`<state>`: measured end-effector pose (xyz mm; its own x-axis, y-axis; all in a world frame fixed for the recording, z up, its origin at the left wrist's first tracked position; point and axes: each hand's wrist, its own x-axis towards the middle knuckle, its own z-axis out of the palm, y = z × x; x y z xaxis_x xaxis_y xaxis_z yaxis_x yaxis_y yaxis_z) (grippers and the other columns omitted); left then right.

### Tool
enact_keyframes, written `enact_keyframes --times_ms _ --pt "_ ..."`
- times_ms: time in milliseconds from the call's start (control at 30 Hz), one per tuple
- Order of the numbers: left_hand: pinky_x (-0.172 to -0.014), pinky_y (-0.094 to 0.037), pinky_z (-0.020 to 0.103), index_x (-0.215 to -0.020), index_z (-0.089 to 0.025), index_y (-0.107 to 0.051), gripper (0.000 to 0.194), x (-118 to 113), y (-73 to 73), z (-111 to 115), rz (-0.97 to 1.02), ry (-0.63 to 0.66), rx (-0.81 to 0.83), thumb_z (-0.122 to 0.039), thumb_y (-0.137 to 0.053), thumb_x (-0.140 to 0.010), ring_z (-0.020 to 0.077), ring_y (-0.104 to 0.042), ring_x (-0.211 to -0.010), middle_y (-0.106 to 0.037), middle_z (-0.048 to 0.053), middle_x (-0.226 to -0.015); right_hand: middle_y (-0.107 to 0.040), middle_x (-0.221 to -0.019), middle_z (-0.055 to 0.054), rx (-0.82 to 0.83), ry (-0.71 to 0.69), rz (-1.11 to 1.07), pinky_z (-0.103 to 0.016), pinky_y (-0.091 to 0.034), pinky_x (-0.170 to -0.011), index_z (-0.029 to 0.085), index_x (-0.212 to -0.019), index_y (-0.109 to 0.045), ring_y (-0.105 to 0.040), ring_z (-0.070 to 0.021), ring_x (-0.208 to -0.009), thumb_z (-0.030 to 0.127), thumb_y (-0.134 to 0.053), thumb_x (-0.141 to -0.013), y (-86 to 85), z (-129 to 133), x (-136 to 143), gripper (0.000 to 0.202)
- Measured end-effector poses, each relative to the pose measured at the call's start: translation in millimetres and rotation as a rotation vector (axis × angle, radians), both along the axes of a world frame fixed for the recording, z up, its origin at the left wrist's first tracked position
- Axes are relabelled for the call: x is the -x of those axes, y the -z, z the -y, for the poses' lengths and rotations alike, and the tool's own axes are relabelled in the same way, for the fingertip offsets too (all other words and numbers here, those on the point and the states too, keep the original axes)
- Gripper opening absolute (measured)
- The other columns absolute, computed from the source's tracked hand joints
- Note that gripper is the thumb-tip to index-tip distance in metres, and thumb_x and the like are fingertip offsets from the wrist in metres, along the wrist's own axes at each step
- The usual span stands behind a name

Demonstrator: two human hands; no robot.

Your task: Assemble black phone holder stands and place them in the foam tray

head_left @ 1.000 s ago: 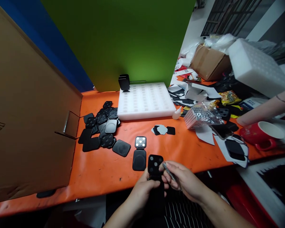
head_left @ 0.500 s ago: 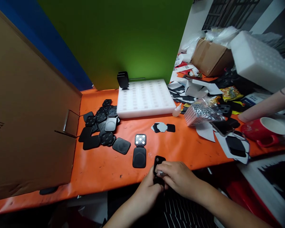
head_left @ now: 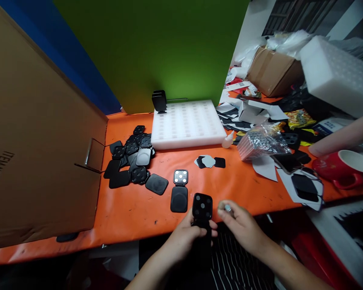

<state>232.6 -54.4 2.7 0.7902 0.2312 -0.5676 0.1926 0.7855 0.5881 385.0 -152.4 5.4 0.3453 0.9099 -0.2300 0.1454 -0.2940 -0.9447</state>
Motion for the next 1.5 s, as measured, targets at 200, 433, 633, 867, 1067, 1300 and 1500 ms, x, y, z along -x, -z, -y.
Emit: enact_keyframes --times_ms 200,433,633,867,1067,1300,1500 --pt "-0.076 -0.042 0.033 -0.112 -0.018 -0.046 0.051 -9 -0.1 4 0.044 0.035 -0.095 -0.009 -0.052 -0.062 0.0179 -0.059 -0.079 -0.062 0.003 -0.089 -0.033 -0.051 0.008 0.060 0.139 -0.274 -0.022 -0.027 -0.044 0.020 -0.072 -0.042 -0.030 -0.0080 -0.044 0.047 -0.045 -0.083 15.1 0 7 0.029" --pt "-0.083 -0.043 0.034 -0.107 -0.023 -0.049 0.028 -2 4.9 2 -0.073 -0.162 -1.160 -0.019 -0.053 -0.080 0.0179 -0.051 -0.095 -0.050 0.006 -0.105 -0.034 -0.052 0.006 0.038 0.256 0.177 -0.022 -0.028 -0.048 0.021 -0.059 -0.034 -0.034 -0.0095 -0.050 0.042 -0.045 -0.083 3.0 0 15 0.034" --pt "-0.069 -0.045 0.030 -0.098 -0.020 -0.058 0.017 5 -1.1 -4 -0.111 -0.039 -1.685 -0.018 -0.051 -0.083 0.0160 -0.053 -0.077 -0.055 0.005 -0.085 -0.032 -0.051 0.006 -0.030 0.182 0.458 -0.021 -0.027 -0.047 0.020 -0.059 -0.037 -0.033 -0.0083 -0.047 0.037 -0.046 -0.084 -4.9 2 20 0.031" --pt "-0.070 -0.044 0.030 -0.093 -0.020 -0.055 0.011 0 -3.6 -4 -0.159 0.033 -1.749 -0.019 -0.046 -0.086 0.0169 -0.052 -0.078 -0.055 0.005 -0.086 -0.036 -0.049 0.006 -0.094 0.129 0.582 -0.022 -0.027 -0.047 0.020 -0.061 -0.040 -0.038 -0.0083 -0.045 0.032 -0.045 -0.085 -13.1 2 23 0.027" --pt "-0.067 -0.041 0.033 -0.090 -0.020 -0.050 0.012 -4 -2.3 -3 -0.221 0.161 -1.832 -0.018 -0.038 -0.087 0.0192 -0.048 -0.079 -0.053 0.005 -0.089 -0.038 -0.050 0.006 -0.112 0.120 0.571 -0.021 -0.029 -0.047 0.019 -0.064 -0.044 -0.039 -0.0081 -0.045 0.031 -0.045 -0.085 -14.6 3 23 0.024" --pt "-0.071 -0.040 0.036 -0.085 -0.018 -0.045 0.012 -10 -0.6 1 -0.253 0.133 -1.783 -0.014 -0.034 -0.086 0.0203 -0.045 -0.081 -0.049 0.006 -0.088 -0.037 -0.050 0.006 -0.096 0.148 0.580 -0.021 -0.028 -0.047 0.019 -0.062 -0.042 -0.038 -0.0080 -0.045 0.032 -0.045 -0.085 -9.0 1 22 0.026" --pt "-0.072 -0.040 0.032 -0.079 -0.020 -0.040 0.014 -4 -4.2 -11 -0.298 -0.058 -1.512 -0.019 -0.031 -0.089 0.0178 -0.047 -0.079 -0.047 0.004 -0.084 -0.036 -0.050 0.006 -0.038 0.198 0.525 -0.022 -0.028 -0.047 0.019 -0.060 -0.042 -0.037 -0.0086 -0.046 0.036 -0.046 -0.084 -11.1 1 16 0.029"
